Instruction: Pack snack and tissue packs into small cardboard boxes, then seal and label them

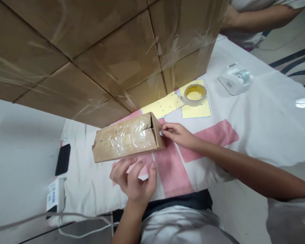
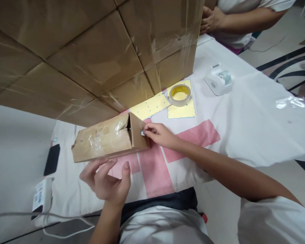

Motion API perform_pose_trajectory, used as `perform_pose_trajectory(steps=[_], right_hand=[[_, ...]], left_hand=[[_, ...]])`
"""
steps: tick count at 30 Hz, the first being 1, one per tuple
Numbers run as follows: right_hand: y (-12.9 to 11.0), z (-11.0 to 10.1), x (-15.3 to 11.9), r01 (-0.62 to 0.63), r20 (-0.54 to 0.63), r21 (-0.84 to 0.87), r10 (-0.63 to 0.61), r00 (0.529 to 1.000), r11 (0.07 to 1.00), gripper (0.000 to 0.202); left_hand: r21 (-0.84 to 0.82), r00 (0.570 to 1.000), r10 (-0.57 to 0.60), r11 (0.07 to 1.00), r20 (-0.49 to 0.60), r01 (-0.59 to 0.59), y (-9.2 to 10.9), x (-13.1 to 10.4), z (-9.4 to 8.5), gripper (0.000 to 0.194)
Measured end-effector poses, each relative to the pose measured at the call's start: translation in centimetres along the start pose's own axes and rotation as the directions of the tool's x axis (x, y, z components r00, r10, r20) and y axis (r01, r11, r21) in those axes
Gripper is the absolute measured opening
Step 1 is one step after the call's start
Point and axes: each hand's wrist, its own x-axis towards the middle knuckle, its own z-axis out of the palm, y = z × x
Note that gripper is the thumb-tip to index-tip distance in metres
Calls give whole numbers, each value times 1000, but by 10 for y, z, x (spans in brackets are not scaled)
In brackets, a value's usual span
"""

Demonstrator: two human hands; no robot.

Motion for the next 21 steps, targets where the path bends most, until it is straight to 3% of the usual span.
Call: perform_pose_trajectory(steps=[5,7,15,21], right_hand=[[1,0,-2,238,-24,-218,-249,968,946,10],[0,0,-1,280,-42,-271,-302,952,921,9],[-3,5,-2,284,43,-217,-282,959,934,11],[-6,16,-11,303,105,-208,-286,952,930,13]], left_hand=[[76,994,-71,995,82,64,-1,-5,26,64],[131,990,-88,989,109,74,-7,-10,32,72],[124,991,-70,991,118,56,-17,-26,31,92],[227,979,-203,955,30,191,-1,-22,39,101]])
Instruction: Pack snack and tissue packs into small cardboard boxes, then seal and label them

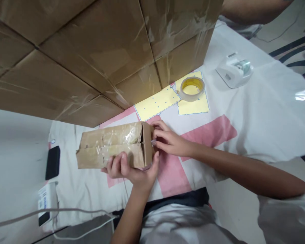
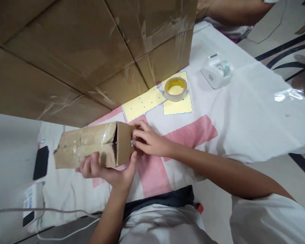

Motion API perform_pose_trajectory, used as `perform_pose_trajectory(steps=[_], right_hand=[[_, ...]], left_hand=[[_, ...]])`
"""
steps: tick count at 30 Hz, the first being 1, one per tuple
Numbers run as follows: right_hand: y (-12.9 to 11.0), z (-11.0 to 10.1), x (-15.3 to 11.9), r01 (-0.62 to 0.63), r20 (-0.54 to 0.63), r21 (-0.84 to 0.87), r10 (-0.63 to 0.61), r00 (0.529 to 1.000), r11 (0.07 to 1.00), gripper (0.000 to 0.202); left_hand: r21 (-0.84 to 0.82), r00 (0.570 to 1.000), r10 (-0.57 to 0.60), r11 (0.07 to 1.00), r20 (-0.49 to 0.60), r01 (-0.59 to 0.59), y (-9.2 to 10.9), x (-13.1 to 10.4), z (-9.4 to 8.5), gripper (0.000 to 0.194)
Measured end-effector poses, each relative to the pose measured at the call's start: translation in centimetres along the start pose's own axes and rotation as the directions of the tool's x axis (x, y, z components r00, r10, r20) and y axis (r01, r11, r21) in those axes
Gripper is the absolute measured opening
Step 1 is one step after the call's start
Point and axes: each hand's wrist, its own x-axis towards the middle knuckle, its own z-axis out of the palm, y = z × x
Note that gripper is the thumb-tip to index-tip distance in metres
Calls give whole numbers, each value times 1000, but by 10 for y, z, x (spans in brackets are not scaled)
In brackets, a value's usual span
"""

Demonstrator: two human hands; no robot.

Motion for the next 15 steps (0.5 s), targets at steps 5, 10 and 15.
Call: perform_pose_trajectory(steps=[5,10,15], right_hand=[[-2,2,-1,9,-3,-16,-9,1000,1000,14],[-2,-1,0,11,13,-46,-11,1000,999,12],[-1,-2,1,15,7,-61,-15,1000,998,10]], left_hand=[[72,999,-36,997,-2,36,8,0,7,108],[88,999,-40,995,8,39,12,3,10,107],[93,998,-55,994,-14,56,13,4,14,101]])
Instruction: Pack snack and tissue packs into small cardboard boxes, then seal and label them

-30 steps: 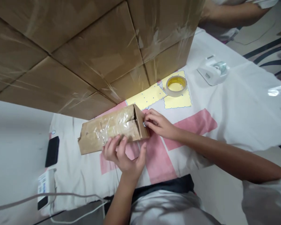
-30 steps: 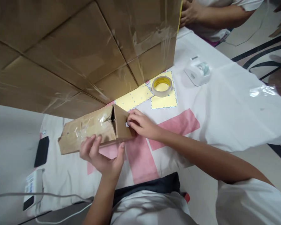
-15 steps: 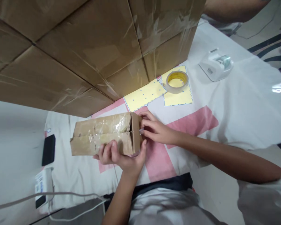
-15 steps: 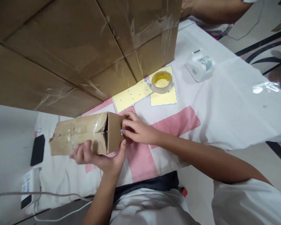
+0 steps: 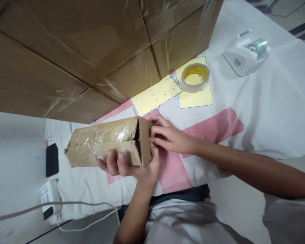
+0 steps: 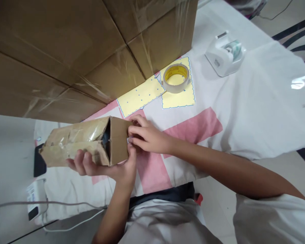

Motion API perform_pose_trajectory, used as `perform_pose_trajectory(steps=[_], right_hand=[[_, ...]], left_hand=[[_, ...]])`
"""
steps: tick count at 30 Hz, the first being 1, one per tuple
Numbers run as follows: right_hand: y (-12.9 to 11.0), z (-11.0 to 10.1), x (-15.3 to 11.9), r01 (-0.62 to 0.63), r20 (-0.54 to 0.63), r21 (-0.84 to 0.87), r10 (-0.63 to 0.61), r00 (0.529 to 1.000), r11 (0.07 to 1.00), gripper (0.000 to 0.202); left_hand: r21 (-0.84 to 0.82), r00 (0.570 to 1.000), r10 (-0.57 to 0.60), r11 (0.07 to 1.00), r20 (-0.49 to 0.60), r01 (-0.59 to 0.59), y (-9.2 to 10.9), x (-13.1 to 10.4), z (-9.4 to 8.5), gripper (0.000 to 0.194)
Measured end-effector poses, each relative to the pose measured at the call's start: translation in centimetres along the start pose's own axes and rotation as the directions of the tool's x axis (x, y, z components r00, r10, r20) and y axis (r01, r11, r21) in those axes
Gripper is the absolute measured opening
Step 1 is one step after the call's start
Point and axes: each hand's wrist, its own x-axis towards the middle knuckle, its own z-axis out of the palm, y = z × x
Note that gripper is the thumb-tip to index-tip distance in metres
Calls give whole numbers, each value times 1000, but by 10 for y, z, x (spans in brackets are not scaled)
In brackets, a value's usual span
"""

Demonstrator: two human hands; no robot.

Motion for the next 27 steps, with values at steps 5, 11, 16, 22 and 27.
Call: perform_pose_trajectory(steps=[5,11,16,22,27], right_hand=[[7,0,1,-45,-73,80,51,996,996,24],[10,-4,6,-12,-28,71,14,999,997,43],[8,-2,5,-25,-77,8,26,997,1000,28],[10,-2,3,2,-51,34,0,999,999,30],[9,-4,1,-12,26,157,8,1000,987,43]], left_hand=[[-12,1000,27,1000,3,-27,-3,-2,-1,99],[-4,999,36,999,11,-36,-5,-5,-3,98],[0,998,58,998,2,-58,-5,-3,-3,98],[5,998,66,998,-21,-65,-5,-3,-3,100],[-49,996,86,995,12,-85,-13,-6,-1,105]])
